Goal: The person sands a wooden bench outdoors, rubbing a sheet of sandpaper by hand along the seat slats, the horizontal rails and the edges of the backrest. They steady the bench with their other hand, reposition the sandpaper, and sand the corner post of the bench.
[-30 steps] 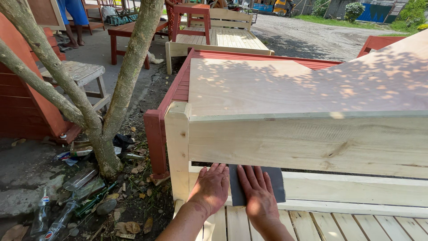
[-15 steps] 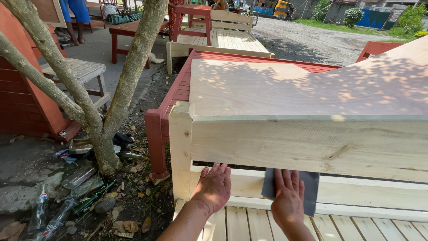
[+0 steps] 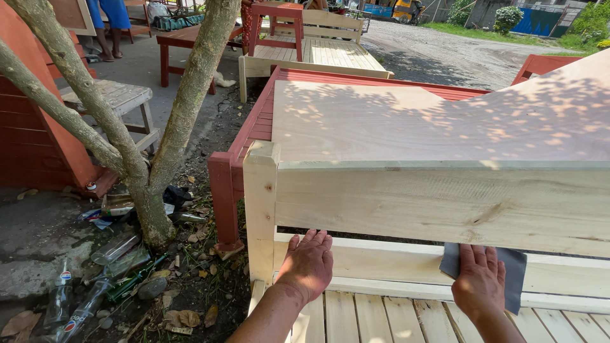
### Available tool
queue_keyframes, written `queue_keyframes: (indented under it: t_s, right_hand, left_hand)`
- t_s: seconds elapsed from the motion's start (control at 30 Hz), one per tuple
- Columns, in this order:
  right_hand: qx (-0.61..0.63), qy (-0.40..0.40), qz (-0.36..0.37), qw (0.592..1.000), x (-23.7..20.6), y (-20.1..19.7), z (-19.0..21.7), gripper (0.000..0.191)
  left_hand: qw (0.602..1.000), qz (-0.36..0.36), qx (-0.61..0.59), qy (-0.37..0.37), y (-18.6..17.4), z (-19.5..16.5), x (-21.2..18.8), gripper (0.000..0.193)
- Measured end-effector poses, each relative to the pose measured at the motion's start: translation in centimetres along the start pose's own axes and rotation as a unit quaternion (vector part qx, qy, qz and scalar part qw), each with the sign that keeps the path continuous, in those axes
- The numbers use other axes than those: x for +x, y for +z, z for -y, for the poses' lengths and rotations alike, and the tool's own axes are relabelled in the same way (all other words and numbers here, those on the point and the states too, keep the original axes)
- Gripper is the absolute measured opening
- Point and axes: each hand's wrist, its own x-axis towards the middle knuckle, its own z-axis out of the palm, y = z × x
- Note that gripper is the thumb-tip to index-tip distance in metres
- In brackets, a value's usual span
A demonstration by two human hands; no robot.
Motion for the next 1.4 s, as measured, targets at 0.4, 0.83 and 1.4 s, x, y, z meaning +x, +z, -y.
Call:
queue_keyframes:
  t_s: [0.4, 0.83, 1.4]
  right_hand:
    - [0.002, -0.147, 0.076, 0.986, -4.8, -1.0, 15.3, 0.080]
    - [0.002, -0.019, 0.018, 1.000, -3.1, 0.8, 11.2, 0.072]
    - [0.011, 0.025, 0.017, 0.999, -1.5, 0.2, 4.3, 0.084]
  left_hand:
    - [1.000, 0.000, 0.016, 0.012, -0.8, -0.3, -0.9, 0.058]
    - [1.000, 0.013, 0.007, 0.003, -0.8, -0.3, -0.5, 0.058]
    - [1.000, 0.018, 0.008, -0.012, -0.9, -0.7, -0.5, 0.058]
